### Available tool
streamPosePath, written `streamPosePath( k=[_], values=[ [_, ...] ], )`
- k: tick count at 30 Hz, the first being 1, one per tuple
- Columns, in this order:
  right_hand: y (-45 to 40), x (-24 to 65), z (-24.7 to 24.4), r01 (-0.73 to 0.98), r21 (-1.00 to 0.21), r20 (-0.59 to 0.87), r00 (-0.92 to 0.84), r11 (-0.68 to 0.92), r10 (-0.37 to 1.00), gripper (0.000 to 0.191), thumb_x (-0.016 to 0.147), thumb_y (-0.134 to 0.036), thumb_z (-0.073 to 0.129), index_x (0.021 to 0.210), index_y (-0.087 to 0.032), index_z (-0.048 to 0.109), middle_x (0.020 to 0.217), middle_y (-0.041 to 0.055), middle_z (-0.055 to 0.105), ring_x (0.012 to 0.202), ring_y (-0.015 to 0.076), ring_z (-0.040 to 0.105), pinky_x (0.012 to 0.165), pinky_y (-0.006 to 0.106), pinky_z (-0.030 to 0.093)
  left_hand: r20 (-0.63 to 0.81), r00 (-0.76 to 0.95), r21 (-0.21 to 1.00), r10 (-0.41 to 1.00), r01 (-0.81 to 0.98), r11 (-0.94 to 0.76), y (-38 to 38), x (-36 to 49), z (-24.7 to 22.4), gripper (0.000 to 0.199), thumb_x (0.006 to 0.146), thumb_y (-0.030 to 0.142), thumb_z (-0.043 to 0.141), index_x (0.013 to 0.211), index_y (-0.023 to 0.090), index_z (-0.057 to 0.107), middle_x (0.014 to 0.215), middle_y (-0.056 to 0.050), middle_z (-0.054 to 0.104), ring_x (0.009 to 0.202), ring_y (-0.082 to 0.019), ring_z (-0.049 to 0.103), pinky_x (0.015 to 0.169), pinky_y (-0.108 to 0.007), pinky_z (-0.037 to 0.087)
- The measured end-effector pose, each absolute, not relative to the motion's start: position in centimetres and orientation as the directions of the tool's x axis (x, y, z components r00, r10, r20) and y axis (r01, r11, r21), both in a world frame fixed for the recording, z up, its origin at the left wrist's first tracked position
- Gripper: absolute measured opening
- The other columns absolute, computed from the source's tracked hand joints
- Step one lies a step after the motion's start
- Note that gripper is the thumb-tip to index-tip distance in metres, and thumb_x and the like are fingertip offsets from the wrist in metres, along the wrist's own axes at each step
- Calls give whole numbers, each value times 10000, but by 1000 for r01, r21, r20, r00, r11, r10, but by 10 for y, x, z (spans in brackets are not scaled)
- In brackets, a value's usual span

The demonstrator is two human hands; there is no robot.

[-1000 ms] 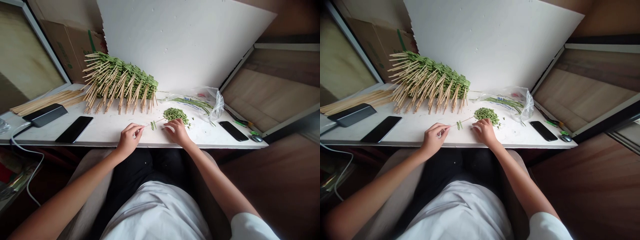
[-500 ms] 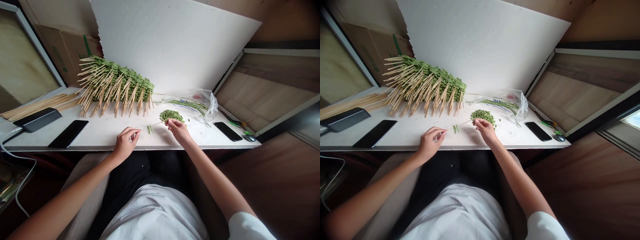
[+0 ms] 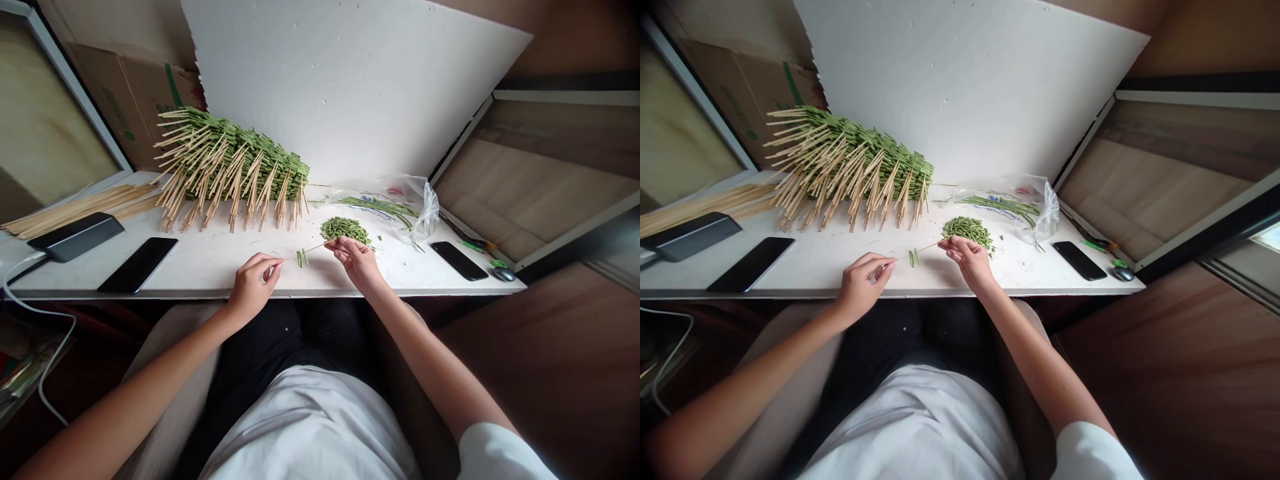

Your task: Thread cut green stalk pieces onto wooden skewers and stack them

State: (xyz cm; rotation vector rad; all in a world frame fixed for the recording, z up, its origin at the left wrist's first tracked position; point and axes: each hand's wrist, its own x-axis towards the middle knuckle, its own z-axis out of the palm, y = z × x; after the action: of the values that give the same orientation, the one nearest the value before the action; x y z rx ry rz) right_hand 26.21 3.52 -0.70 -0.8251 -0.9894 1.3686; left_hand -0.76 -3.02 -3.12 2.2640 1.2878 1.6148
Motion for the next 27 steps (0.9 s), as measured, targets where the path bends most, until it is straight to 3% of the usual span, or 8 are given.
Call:
streamPosePath(
  k=[11,20,27],
  values=[
    [32,258,-5,-300,-948,113,-9,106,993,430,753,-607,914,900,-229,772,975,94,820,1061,296,821,877,356,677,747,88,502,659,574,-647,-32,-6,-31,166,1038,178,646,1091,165,802,942,-63,738,654,-118,548,669,-276,497],
    [30,256,-3,-359,-930,88,-1,81,996,443,680,-584,973,868,-226,791,936,68,826,1034,301,826,852,340,693,750,89,501,655,570,-651,-32,-6,-30,168,1034,175,646,1081,168,807,933,-59,735,642,-119,539,665,-273,492],
    [28,256,-3,-319,-941,114,9,111,993,414,729,-578,943,890,-227,794,941,70,828,1028,291,826,862,344,670,745,89,507,661,569,-648,-32,-7,-31,177,1029,161,640,1081,164,809,925,-59,730,648,-118,540,662,-272,491]
  ],
)
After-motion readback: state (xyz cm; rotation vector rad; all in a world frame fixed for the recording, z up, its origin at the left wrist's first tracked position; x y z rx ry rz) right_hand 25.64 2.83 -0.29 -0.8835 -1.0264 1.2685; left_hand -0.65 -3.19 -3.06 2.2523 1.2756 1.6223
